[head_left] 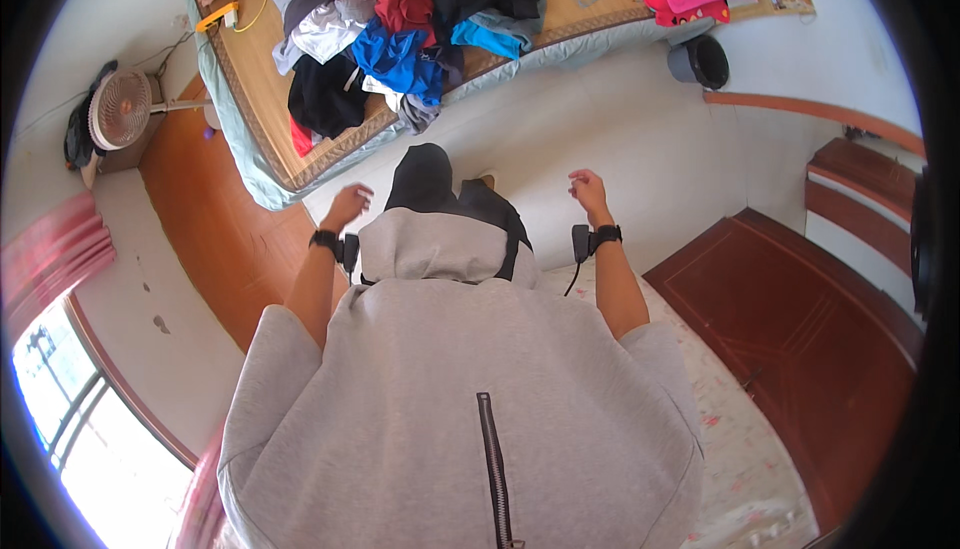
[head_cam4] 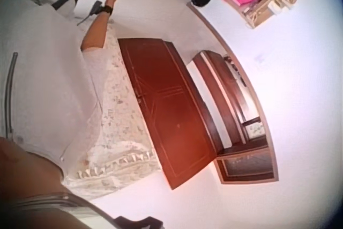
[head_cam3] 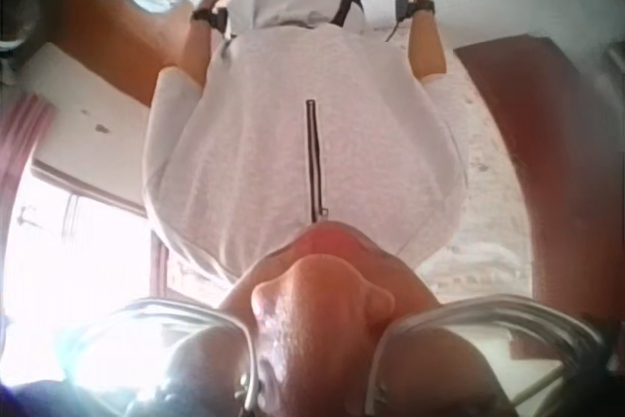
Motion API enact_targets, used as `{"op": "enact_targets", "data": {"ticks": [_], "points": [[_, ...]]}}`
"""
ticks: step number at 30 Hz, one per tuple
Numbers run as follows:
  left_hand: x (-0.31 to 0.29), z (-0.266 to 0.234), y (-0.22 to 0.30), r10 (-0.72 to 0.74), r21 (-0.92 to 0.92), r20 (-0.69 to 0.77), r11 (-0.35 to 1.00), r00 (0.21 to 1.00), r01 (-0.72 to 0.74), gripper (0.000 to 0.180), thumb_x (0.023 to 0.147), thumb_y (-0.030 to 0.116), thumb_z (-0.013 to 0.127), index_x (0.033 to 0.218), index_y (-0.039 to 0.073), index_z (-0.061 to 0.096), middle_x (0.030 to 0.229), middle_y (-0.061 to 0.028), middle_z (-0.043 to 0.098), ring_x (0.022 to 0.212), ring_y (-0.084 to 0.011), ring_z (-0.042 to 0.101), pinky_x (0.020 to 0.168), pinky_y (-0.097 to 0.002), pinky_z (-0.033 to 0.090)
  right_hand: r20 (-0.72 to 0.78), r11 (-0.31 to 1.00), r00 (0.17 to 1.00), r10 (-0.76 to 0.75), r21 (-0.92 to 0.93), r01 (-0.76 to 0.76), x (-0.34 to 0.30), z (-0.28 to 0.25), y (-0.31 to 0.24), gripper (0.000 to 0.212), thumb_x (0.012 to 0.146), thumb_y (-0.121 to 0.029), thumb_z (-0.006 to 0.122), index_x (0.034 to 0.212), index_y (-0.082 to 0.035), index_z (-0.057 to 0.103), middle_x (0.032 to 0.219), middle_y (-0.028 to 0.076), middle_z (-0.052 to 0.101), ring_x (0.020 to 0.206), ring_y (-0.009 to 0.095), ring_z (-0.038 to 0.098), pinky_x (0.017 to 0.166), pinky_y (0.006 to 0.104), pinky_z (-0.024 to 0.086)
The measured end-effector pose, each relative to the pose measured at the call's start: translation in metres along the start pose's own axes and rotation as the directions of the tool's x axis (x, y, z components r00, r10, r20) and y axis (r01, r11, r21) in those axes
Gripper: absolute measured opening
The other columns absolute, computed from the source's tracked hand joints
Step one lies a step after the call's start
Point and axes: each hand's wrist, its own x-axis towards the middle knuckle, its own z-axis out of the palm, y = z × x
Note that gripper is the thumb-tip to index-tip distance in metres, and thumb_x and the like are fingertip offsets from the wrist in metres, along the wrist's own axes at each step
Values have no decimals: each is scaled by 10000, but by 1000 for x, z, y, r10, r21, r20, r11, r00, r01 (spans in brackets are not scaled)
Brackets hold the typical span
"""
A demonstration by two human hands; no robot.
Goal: The recorder picks up various items of clothing from a bed and hangs them on hangers, then places them inside a closet behind a floral curtain.
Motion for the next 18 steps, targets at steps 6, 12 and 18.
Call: {"op": "enact_targets", "data": {"ticks": [6,12,18], "points": [[115,-18,85,291,414,-214,892,932,-183,351,837,227,654,1164,102,680,1208,-194,663,1196,-372,583,1037,-452,458,39,999,999,2,-33,-1,40,-32,-78,202,894,-16,542,1044,-47,673,873,45,651,762,145,650,695,280,527],[235,-47,113,236,415,-241,902,941,-120,443,832,258,658,1248,106,675,1323,-204,619,1376,-382,423,1132,-440,395,51,993,994,97,-68,-93,18,-61,-45,258,849,-15,487,1020,-15,680,759,57,636,664,147,653,590,279,524],[318,-45,132,79,256,-395,966,915,27,502,806,316,713,1269,123,696,1402,-255,562,1415,-387,411,1115,-440,414,-44,914,913,405,34,-404,-41,-93,-40,179,895,21,527,994,-33,666,756,27,592,618,133,561,526,273,467]]}}
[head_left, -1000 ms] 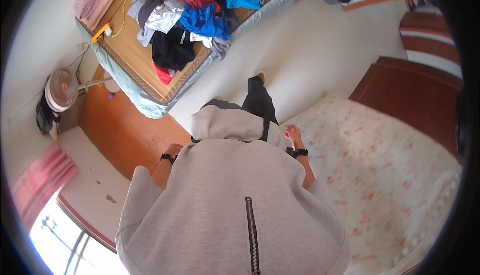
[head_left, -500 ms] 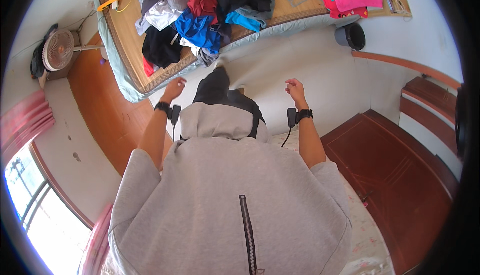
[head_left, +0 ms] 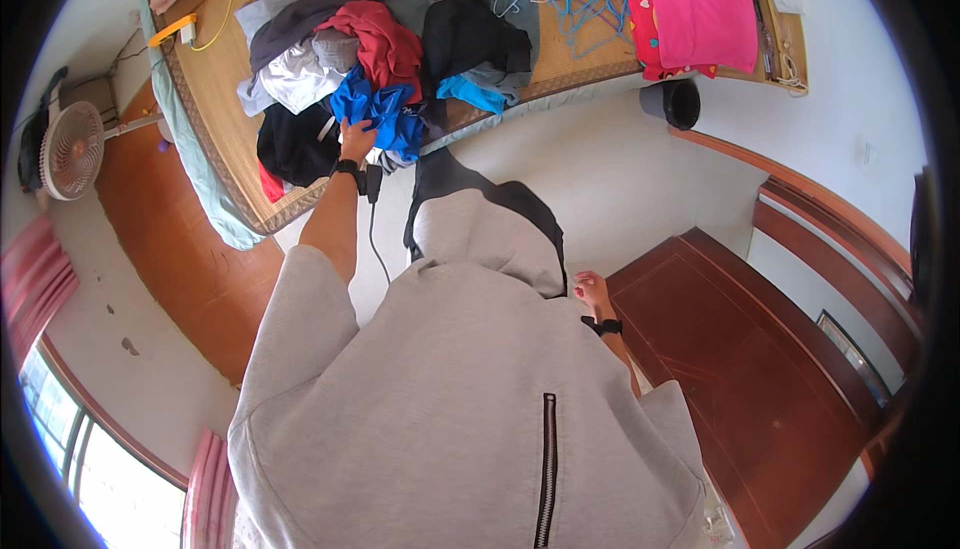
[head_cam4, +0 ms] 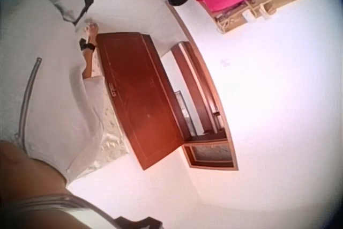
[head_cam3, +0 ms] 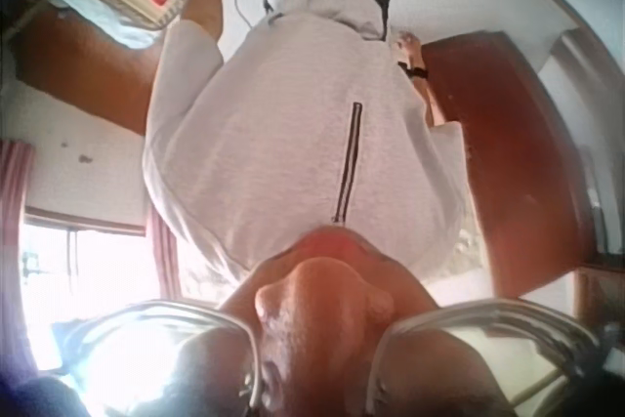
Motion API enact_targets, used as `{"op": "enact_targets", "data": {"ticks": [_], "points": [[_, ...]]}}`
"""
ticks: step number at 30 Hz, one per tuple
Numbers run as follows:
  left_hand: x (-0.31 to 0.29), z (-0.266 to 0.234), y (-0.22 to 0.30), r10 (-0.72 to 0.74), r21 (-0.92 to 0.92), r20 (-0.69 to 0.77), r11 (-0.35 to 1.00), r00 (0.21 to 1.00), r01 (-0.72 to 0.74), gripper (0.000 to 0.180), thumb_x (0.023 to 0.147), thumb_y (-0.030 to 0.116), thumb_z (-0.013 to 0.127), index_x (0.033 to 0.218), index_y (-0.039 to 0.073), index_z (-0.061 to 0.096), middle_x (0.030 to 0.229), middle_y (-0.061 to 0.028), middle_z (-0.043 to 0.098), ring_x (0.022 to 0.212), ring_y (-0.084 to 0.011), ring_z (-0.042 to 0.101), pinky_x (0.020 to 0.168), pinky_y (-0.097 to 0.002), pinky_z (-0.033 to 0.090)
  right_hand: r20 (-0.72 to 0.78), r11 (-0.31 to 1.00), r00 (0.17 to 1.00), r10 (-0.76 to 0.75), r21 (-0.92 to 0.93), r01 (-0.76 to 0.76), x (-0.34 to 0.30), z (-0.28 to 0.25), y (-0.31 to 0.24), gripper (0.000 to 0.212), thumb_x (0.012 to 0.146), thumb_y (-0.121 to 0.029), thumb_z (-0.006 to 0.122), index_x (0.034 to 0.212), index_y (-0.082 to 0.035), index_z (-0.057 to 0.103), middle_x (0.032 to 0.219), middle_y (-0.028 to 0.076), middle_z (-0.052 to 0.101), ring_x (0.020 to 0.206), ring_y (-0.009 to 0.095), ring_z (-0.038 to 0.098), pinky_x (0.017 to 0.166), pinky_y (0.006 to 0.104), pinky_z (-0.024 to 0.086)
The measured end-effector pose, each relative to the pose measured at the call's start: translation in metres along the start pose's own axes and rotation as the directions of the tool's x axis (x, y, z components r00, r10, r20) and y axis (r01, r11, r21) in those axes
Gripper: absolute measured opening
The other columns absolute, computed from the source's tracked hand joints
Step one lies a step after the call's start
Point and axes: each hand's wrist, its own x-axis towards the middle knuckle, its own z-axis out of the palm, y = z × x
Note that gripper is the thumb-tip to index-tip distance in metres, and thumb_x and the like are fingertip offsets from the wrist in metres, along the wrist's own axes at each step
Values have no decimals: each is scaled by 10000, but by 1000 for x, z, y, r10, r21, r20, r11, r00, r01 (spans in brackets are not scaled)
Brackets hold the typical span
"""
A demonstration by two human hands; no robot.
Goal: The recorder picks up various items of clothing from a bed and hangs them on hangers, then places them inside a closet behind a floral curtain.
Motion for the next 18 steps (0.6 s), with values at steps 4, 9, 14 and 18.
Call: {"op": "enact_targets", "data": {"ticks": [4,9,14,18], "points": [[34,8,-26,-217,-419,147,870,965,259,575,794,278,776,1261,-35,657,1080,-203,735,975,-288,711,882,-365,539,-9,993,998,62,-97,-63,-16,7,-48,154,888,25,558,985,-28,664,755,29,593,616,137,566,512,278,436],[25,-14,55,-409,-764,202,502,890,404,358,800,79,825,1064,2,596,860,-71,648,701,-157,639,571,-243,503,-30,988,997,67,-136,-70,15,-21,-97,110,923,-39,580,1000,-26,657,812,25,607,650,131,572,580,270,493],[5,-70,136,88,-829,546,199,833,522,299,921,115,703,1195,75,591,924,-5,599,665,-97,499,549,-243,390,195,872,935,-296,-344,348,76,-22,-216,172,977,-161,569,1010,-28,673,813,35,646,699,124,614,632,276,513],[-61,-171,290,265,-793,518,506,813,340,213,1018,233,586,1159,91,662,898,60,618,743,-27,522,612,-198,386,315,804,850,-422,-303,512,109,30,-353,344,946,-270,685,1187,-29,637,1049,103,685,958,179,652,853,316,517]]}}
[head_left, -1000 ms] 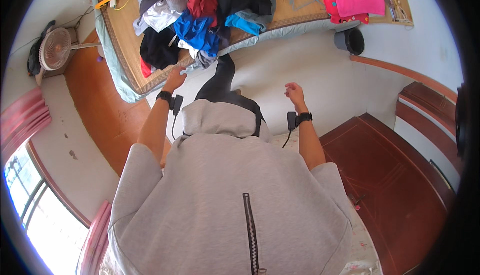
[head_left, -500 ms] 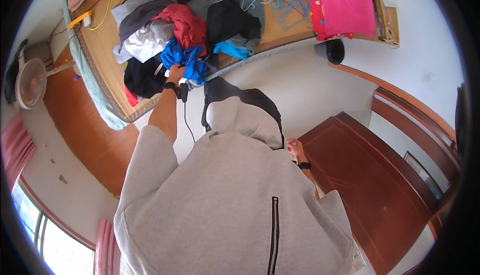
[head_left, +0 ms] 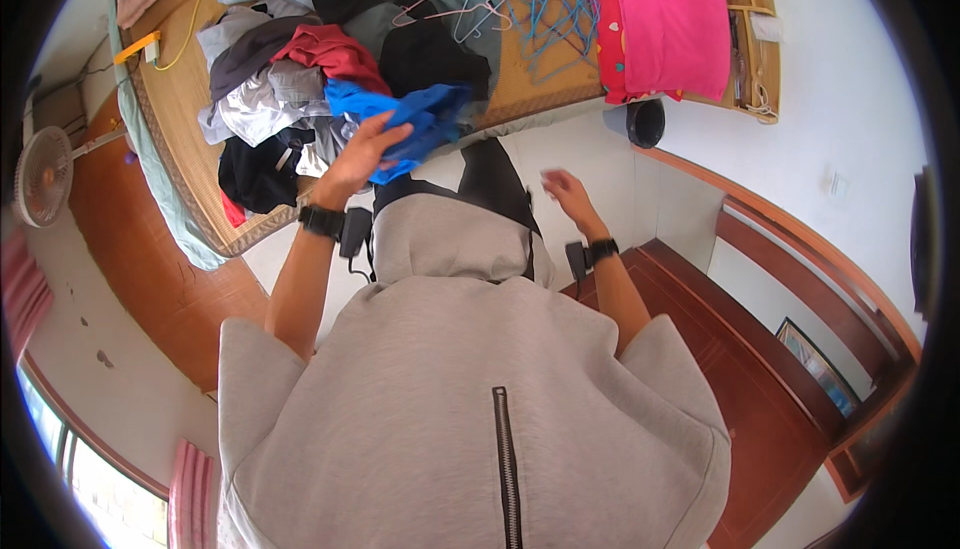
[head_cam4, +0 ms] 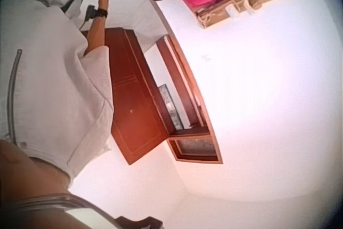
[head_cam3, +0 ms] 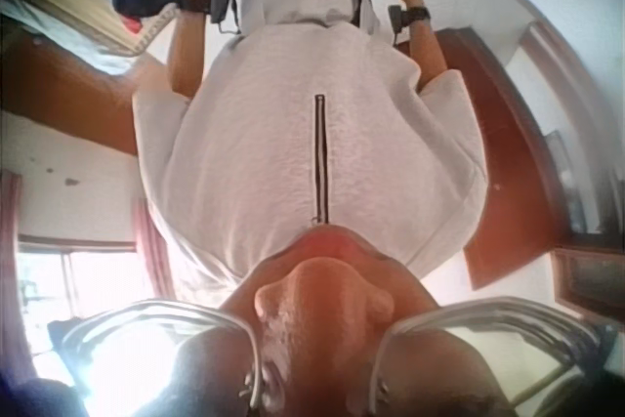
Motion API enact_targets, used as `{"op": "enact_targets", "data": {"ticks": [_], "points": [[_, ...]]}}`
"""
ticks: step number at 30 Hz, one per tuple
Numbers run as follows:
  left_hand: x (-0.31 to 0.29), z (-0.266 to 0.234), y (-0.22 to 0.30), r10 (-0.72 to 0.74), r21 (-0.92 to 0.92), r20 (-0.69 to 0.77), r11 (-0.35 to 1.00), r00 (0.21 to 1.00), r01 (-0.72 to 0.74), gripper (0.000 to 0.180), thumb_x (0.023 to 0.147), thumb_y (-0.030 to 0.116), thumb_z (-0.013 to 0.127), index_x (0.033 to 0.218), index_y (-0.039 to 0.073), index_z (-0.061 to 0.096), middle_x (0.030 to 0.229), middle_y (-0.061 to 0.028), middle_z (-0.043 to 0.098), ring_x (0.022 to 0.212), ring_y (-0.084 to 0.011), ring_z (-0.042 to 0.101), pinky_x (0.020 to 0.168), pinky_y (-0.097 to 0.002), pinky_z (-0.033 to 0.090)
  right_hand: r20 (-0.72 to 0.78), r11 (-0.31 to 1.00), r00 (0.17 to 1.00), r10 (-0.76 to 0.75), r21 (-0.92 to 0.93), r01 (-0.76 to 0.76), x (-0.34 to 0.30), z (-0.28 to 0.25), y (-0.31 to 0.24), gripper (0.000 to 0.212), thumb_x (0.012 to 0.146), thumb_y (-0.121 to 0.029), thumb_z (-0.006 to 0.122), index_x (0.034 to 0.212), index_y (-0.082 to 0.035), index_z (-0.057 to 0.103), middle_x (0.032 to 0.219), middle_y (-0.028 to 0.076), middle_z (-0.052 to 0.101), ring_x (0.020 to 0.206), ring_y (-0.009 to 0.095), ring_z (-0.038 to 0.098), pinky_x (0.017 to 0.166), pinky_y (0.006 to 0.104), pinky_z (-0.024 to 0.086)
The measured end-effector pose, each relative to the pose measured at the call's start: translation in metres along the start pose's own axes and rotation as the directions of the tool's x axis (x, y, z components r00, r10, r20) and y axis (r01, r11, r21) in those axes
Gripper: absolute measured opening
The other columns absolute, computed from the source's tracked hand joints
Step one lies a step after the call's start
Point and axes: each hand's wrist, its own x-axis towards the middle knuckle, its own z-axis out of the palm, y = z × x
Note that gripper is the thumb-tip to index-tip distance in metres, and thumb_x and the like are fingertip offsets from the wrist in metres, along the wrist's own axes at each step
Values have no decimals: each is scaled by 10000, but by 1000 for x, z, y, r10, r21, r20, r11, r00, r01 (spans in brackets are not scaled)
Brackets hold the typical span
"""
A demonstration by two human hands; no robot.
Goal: The recorder picks up various items of clothing from a bed and hangs them on hangers, then places them inside a closet behind a floral curtain.
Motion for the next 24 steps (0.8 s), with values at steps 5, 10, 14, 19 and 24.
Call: {"op": "enact_targets", "data": {"ticks": [5,10,14,19,24], "points": [[-42,87,80,258,101,252,951,933,-291,230,1031,259,596,1054,47,684,715,64,542,560,-23,463,469,-201,350,89,666,731,-677,-349,659,93,0,-89,430,943,-277,694,1281,-31,592,1163,123,665,1067,233,643,941,352,500],[-39,84,64,222,-92,-423,954,878,-286,307,1000,333,613,1134,66,682,774,50,604,635,-32,552,490,-202,397,133,797,798,-588,-77,599,147,-61,-138,320,977,-269,648,1167,-13,622,1013,89,677,933,238,675,846,347,526],[-30,75,42,212,-8,-673,956,708,-294,275,997,323,624,1042,57,677,738,43,583,598,-34,502,501,-220,364,172,935,921,-349,-1,354,186,-89,-147,236,1038,-246,552,1014,-23,627,808,30,628,759,182,675,712,303,532],[-12,80,-12,105,186,-600,982,794,11,281,1012,313,611,957,40,650,703,21,558,578,-58,491,492,-248,383,476,993,874,-93,107,47,180,-81,-158,362,992,-328,645,1218,-48,604,1032,73,667,903,148,665,789,273,545],[12,145,5,77,293,-385,955,920,43,289,1046,277,557,1063,5,653,731,5,579,599,-66,525,526,-243,446,589,898,770,-245,-161,409,197,-36,-132,919,863,-420,791,1557,-82,292,1424,234,493,1061,254,651,901,368,535]]}}
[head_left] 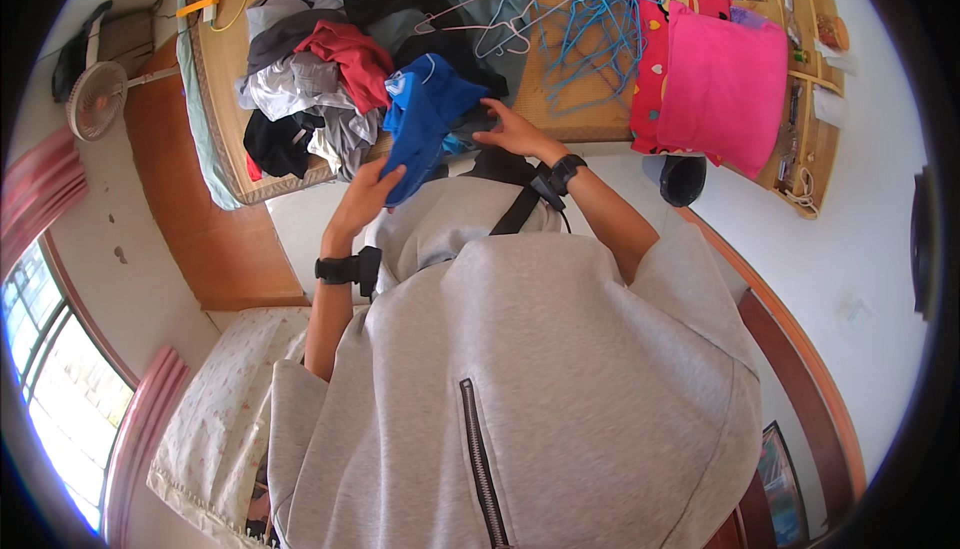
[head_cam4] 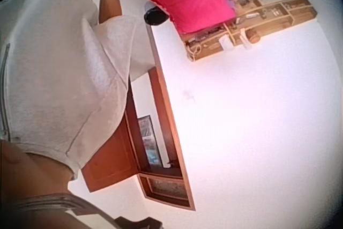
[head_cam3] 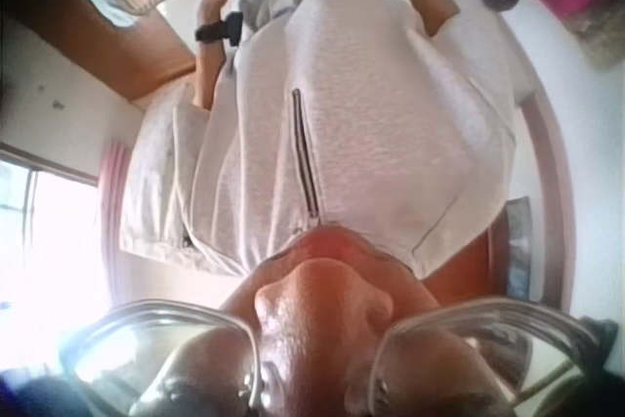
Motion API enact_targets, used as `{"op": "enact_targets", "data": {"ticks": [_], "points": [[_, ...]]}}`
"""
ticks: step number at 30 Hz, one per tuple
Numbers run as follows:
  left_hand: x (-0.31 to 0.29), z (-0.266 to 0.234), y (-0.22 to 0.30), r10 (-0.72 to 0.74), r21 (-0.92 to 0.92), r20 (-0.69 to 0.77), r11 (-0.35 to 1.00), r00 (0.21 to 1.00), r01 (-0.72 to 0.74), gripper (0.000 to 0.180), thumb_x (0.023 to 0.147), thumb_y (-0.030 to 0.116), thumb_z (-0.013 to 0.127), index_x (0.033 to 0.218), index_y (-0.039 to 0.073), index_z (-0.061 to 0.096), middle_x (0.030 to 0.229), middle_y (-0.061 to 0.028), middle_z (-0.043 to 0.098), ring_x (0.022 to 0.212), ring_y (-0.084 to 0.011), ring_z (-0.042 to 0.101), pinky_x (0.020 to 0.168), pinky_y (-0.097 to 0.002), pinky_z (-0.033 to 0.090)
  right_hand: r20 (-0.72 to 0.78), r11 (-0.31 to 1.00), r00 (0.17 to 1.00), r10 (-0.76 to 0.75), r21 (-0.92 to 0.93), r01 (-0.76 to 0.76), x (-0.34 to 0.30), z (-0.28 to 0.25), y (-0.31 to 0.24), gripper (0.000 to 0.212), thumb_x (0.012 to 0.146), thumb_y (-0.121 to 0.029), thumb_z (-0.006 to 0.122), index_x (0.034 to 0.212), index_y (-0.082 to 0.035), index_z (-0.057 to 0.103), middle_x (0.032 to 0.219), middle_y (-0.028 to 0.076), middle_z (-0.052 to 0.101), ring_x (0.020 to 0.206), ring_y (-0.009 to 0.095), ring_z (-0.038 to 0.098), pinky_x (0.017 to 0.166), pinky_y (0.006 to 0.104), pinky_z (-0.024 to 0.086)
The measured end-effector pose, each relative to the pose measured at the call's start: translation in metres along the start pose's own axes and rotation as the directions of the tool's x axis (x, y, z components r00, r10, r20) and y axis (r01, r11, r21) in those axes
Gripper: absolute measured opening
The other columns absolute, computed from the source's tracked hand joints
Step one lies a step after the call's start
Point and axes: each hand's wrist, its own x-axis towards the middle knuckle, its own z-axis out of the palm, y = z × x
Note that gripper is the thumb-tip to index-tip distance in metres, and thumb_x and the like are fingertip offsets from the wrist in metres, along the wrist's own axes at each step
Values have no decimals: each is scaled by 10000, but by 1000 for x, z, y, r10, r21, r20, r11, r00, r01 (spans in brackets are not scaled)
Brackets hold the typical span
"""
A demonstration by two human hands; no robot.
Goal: The recorder picks up various items of clothing from a bed and hangs them on hangers, then places them inside a closet behind a floral curtain.
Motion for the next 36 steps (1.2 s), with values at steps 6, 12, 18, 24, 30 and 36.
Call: {"op": "enact_targets", "data": {"ticks": [6,12,18,24,30,36], "points": [[-22,13,34,72,-175,111,983,991,-51,319,1070,279,519,1086,-14,643,736,14,592,610,-58,556,536,-235,466,-87,901,913,-398,-224,371,24,65,9,791,868,-271,766,1517,-62,365,1343,219,570,1092,338,644,948,382,538],[-18,-43,8,106,-217,-221,964,969,-155,261,1037,214,538,1050,-11,670,701,4,608,555,-58,546,471,-234,420,-183,993,980,85,95,-68,31,14,-19,332,897,-137,594,1199,-11,649,1087,247,696,1084,405,655,930,480,519],[42,-129,-14,190,361,-587,931,787,44,345,899,97,490,1169,13,688,677,-180,682,570,-256,694,581,-398,540,-375,882,866,-330,-449,142,28,-75,-133,357,938,-301,595,1149,-27,686,995,226,713,952,400,685,826,482,530],[38,-162,101,703,555,-570,711,426,-432,478,842,7,463,1257,123,670,1047,-220,716,947,-404,701,840,-436,540,-511,795,647,-565,-547,262,12,-118,-207,338,978,-220,640,1289,-87,631,1128,208,707,952,309,700,789,386,524],[38,-126,49,822,733,-336,534,459,-420,464,792,-25,488,1192,122,671,1079,-221,703,1039,-433,662,900,-449,520,-513,926,798,-318,-349,144,-47,-73,-170,236,924,-166,619,1119,-61,699,940,156,732,866,339,697,767,434,531],[68,-76,-236,178,566,-141,822,974,-68,378,837,109,576,1189,89,712,1029,-193,727,968,-365,696,872,-456,542,-149,940,972,-183,-315,129,-34,16,33,222,904,-178,644,1077,-57,713,977,167,727,895,325,697,820,410,539]]}}
